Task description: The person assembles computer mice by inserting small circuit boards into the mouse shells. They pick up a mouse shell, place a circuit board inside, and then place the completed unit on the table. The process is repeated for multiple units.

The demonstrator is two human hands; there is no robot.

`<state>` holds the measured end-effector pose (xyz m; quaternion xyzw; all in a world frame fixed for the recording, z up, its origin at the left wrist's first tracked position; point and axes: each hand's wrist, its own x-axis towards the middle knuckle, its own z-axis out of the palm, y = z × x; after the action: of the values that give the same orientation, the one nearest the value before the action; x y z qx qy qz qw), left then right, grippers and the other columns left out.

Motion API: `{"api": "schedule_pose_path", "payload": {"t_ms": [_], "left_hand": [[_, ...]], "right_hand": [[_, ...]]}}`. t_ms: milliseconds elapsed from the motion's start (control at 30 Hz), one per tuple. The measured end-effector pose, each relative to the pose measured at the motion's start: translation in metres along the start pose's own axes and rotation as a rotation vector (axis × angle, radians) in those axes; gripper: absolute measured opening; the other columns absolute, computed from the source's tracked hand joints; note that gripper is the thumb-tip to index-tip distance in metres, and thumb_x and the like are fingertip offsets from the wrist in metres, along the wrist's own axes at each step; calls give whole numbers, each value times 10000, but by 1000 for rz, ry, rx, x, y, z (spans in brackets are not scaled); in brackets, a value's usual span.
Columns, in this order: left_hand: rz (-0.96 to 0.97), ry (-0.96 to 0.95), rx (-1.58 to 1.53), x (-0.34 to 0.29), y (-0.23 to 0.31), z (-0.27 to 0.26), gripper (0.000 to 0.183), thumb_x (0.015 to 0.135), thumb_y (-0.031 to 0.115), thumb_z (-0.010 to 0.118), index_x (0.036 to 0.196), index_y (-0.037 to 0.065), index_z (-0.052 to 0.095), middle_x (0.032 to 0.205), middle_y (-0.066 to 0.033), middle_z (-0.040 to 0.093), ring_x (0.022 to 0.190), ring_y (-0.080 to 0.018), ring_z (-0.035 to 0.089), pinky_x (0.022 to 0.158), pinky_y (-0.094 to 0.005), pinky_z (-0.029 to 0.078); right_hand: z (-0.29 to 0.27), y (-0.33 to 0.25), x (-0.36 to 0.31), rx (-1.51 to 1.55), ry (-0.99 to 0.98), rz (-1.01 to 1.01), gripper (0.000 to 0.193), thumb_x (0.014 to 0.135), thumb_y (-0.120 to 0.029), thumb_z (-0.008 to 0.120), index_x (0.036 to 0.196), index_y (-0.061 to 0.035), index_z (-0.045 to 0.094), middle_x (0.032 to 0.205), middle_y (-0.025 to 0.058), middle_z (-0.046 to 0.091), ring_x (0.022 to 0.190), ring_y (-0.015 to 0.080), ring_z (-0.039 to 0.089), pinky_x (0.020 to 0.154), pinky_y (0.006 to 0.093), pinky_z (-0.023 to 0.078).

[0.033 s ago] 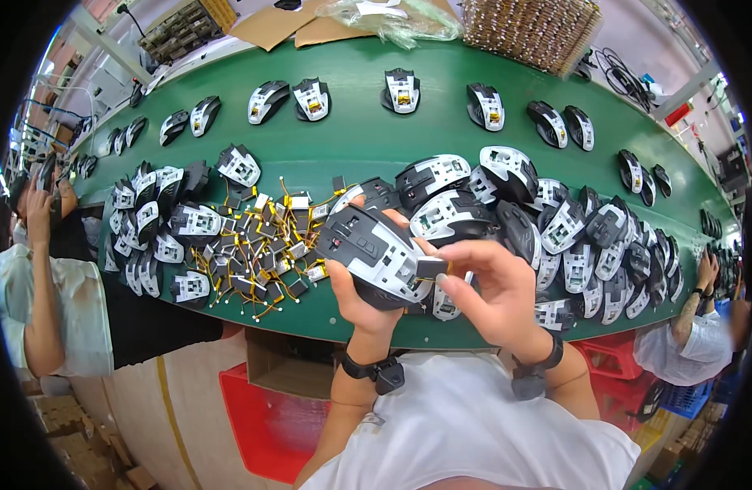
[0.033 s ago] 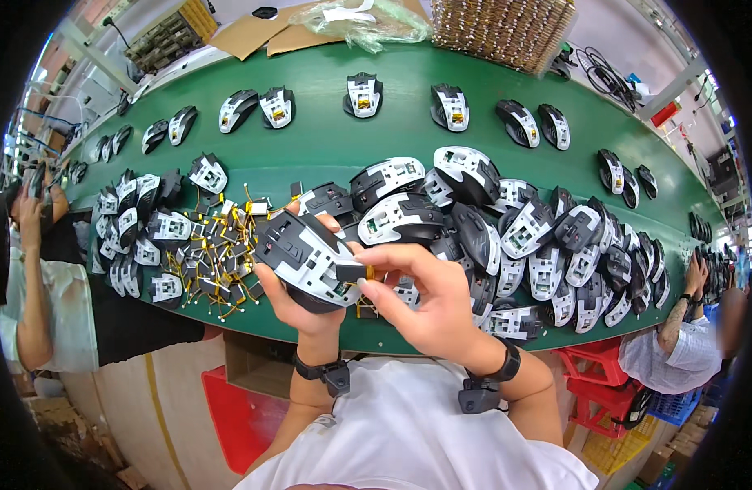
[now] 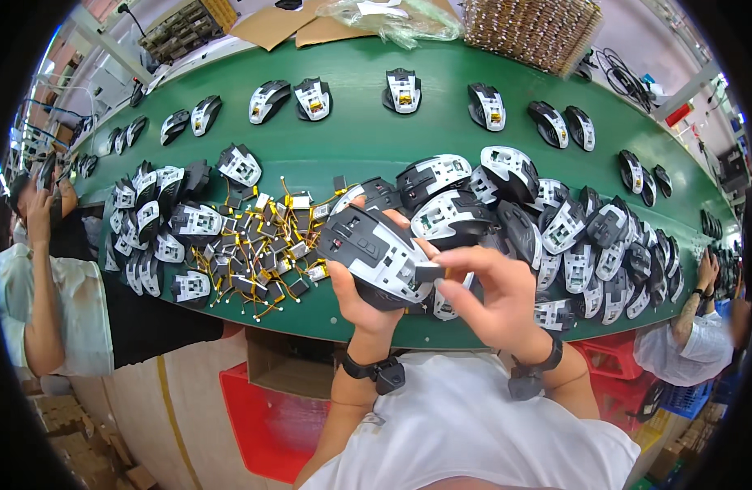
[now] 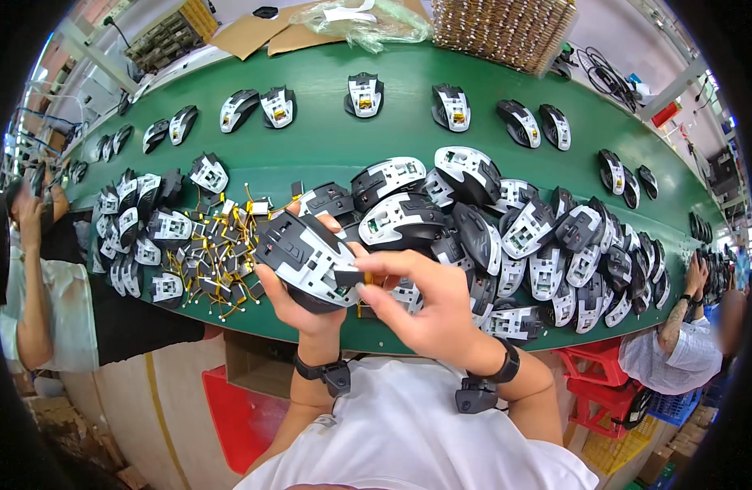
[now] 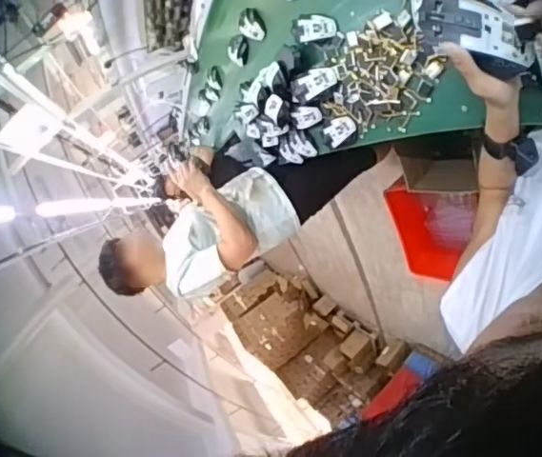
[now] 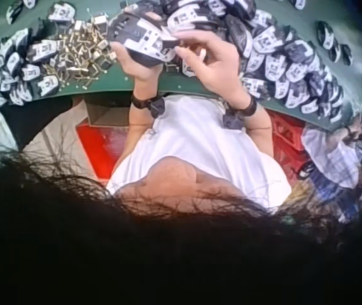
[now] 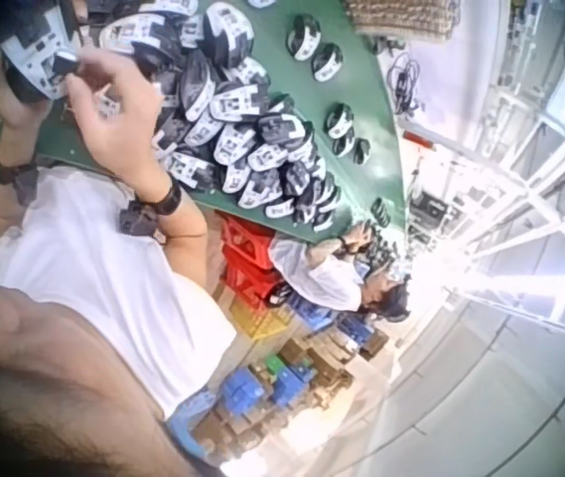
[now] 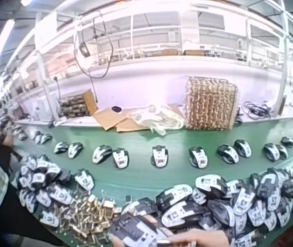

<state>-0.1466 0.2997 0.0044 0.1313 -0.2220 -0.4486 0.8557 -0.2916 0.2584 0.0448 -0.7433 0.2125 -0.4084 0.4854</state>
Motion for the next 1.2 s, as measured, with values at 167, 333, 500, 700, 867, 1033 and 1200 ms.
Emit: {"api": "schedule_pose_path", "payload": {"t_ms": [167, 333, 500, 700, 867, 1033, 1200], "left_hand": [[-11, 21, -9, 0, 2, -5, 811, 916, 656, 463, 1459, 86, 269, 1176, -209, 528, 878, -363, 650, 741, -441, 570], [226, -88, 319, -7, 2, -2, 943, 872, 718, 505, 1505, 97, 184, 1183, -223, 492, 837, -416, 649, 680, -467, 585], [411, -16, 607, -14, 12, 13, 1043, 774, 791, 576, 1483, 115, 216, 1094, -224, 518, 811, -365, 631, 638, -424, 562], [408, -84, 574, -15, 16, 9, 1075, 738, 804, 601, 1472, 114, 226, 1078, -216, 528, 812, -352, 631, 626, -406, 560], [374, -90, 570, -16, 14, 10, 1062, 741, 784, 620, 1473, 120, 230, 1073, -215, 529, 815, -355, 632, 638, -422, 564], [333, -76, 563, -17, 16, 10, 1065, 737, 783, 625, 1474, 125, 228, 1075, -219, 529, 813, -360, 632, 651, -436, 566], [280, -11, 624, -19, 16, 20, 1083, 724, 790, 632, 1475, 125, 225, 1073, -218, 529, 804, -359, 633, 649, -437, 569]], "right_hand": [[8, 5, -3, 256, 117, 147, 305, 890, -2, 663, 1186, -5, 591, 952, 84, 680, 790, 103, 645, 691, 240, 533], [5, 5, 8, 429, -2, 362, 228, 967, -67, 562, 1186, -6, 538, 1023, 63, 606, 857, 89, 620, 648, 210, 503], [9, 6, 0, 575, -146, 538, 276, 927, -77, 633, 1176, 12, 556, 1059, 58, 619, 915, 95, 630, 752, 246, 520], [9, 6, 3, 715, -297, 653, 279, 912, -94, 671, 1142, 28, 572, 991, 48, 643, 874, 101, 646, 734, 251, 532], [9, 5, 2, 783, -280, 675, 283, 910, -96, 675, 1143, 31, 577, 983, 54, 650, 862, 101, 647, 733, 253, 535], [10, 7, 0, 780, -275, 650, 295, 904, -111, 682, 1138, 39, 583, 971, 63, 663, 850, 96, 643, 750, 255, 538], [12, 11, -1, 798, -255, 661, 270, 896, -85, 665, 1118, 51, 594, 944, 59, 669, 829, 95, 640, 758, 261, 538]]}}
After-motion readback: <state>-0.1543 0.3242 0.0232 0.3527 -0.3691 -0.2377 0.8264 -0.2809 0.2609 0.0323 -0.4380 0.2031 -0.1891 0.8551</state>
